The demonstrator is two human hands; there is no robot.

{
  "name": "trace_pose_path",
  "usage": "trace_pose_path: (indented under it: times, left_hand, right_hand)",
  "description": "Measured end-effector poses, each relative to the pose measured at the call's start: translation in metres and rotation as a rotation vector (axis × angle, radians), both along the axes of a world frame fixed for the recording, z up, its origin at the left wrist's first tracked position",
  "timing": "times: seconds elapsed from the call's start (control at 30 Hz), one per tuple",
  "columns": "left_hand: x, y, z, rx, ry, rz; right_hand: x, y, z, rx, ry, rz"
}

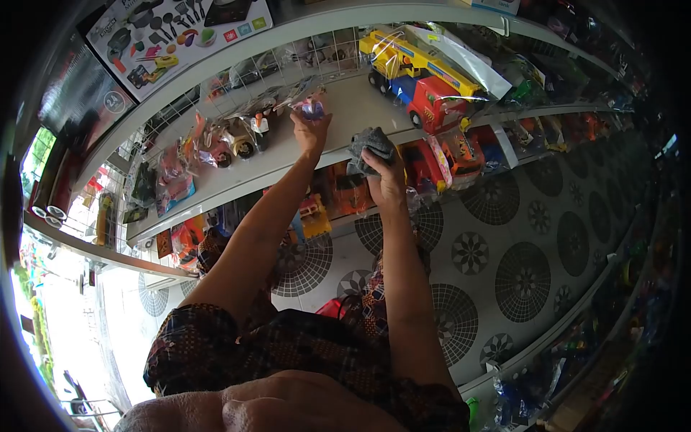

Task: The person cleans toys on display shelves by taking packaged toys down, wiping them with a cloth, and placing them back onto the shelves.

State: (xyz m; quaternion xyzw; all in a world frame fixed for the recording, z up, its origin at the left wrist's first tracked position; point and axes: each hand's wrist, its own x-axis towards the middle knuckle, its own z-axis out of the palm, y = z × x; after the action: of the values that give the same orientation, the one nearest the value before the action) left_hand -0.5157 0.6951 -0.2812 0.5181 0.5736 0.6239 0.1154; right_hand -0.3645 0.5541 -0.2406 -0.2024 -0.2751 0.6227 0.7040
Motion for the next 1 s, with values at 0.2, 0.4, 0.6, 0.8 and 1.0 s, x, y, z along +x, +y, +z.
trace_pose_path:
  times: [0.2,0.4,0.6,0.8,1.0]
  left_hand:
    - [-0.029,-0.009,-0.009,0.018,-0.028,-0.156]
    - [-0.060,-0.091,0.027,-0.038,-0.288,-0.768]
    - [-0.080,-0.130,0.029,0.113,0.204,-0.686]
    - [-0.088,-0.143,0.010,0.079,0.236,-0.659]
    - [-0.079,-0.132,0.021,-0.152,-0.361,-0.933]
  right_hand:
    - [0.004,-0.005,0.014,0.121,0.025,-0.122]
    - [-0.003,-0.010,0.019,0.264,-0.161,-0.297]
    - [-0.056,-0.026,0.047,0.843,-1.268,-0.570]
    - [-0.029,0.020,0.024,0.275,-1.247,-0.844]
    - [-0.082,-0.004,0.020,0.643,-1.325,-0.646]
